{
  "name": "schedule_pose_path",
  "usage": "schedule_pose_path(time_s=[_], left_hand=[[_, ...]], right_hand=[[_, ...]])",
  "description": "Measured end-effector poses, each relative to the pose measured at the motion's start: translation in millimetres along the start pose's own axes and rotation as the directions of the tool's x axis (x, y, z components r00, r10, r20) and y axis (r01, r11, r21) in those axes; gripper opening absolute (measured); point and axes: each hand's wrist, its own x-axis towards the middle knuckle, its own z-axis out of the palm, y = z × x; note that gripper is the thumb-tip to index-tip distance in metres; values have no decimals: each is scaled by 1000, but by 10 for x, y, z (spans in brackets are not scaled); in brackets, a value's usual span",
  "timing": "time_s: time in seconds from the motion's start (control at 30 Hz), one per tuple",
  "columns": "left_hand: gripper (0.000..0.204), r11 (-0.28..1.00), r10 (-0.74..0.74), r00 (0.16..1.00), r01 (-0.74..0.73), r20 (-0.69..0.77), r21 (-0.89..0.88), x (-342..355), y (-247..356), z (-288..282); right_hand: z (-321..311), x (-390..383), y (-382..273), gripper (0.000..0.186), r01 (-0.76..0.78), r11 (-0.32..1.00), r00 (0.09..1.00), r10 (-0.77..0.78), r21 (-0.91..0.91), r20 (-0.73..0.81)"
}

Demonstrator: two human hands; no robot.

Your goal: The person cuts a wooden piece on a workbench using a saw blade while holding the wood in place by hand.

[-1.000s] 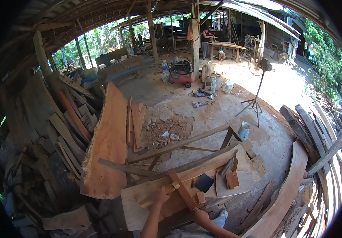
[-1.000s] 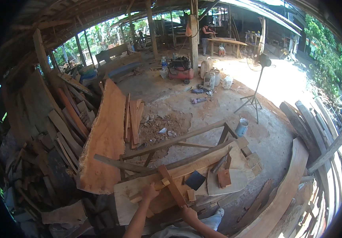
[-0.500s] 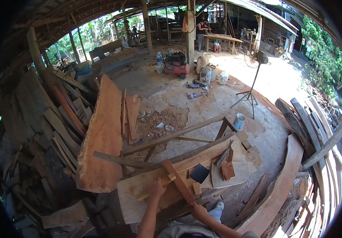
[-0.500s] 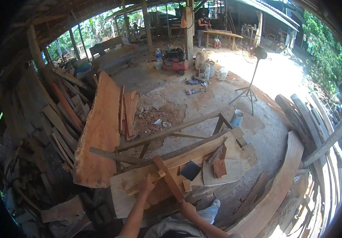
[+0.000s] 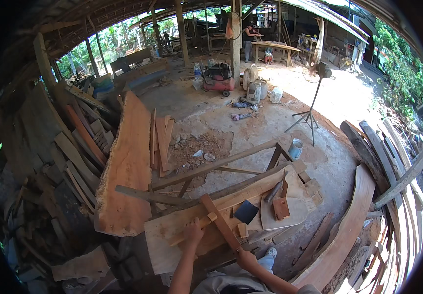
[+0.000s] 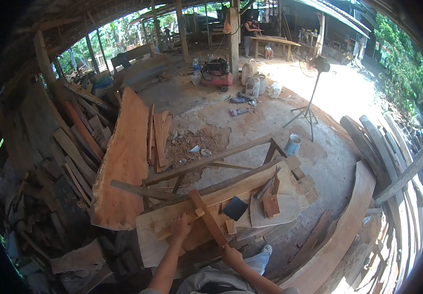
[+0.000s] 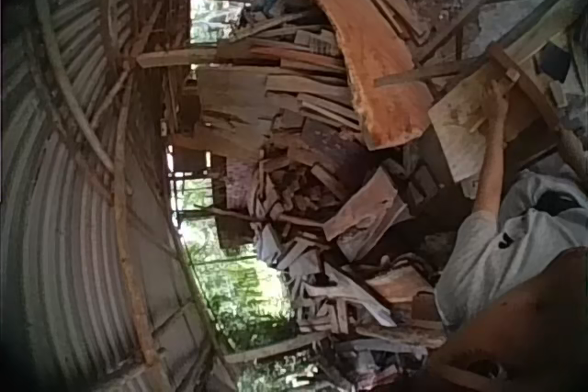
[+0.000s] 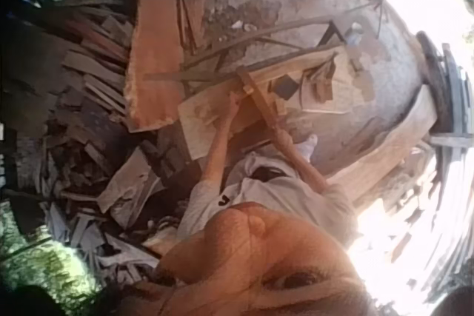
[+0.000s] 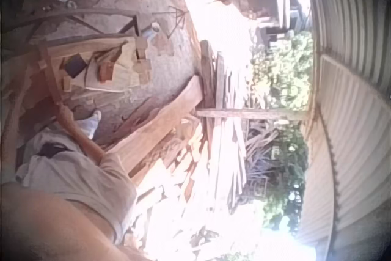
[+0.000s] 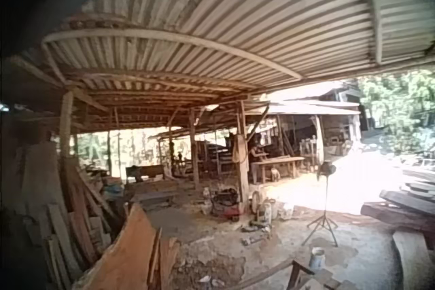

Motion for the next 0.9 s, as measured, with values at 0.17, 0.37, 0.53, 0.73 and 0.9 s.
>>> schedule_pose_path(time_s=[0.17, 0.37, 0.53, 0.73, 0.9], left_hand=[[34, 1000, 18, 1000, -18, -20, -19, 4, 9, -35], [39, 994, -57, 992, 67, 117, -85, 82, -24, -72], [51, 975, 43, 910, 52, 413, -216, 301, -216, -88], [43, 956, -17, 969, 88, 246, -280, 215, -116, -32], [33, 998, -35, 977, 47, 209, -53, 134, -23, -122]], right_hand=[[-28, 6, -32, 24, -21, 1000, 999, 22, -23, 44], [5, -27, -36, 21, 69, 995, 984, -79, -67, -159], [-13, -20, -110, 16, 144, 984, 979, -157, -109, -131], [-150, 47, -293, 16, 74, 983, 994, -87, -168, -71], [-246, 125, -392, 17, 89, 987, 995, -93, -135, -26]])
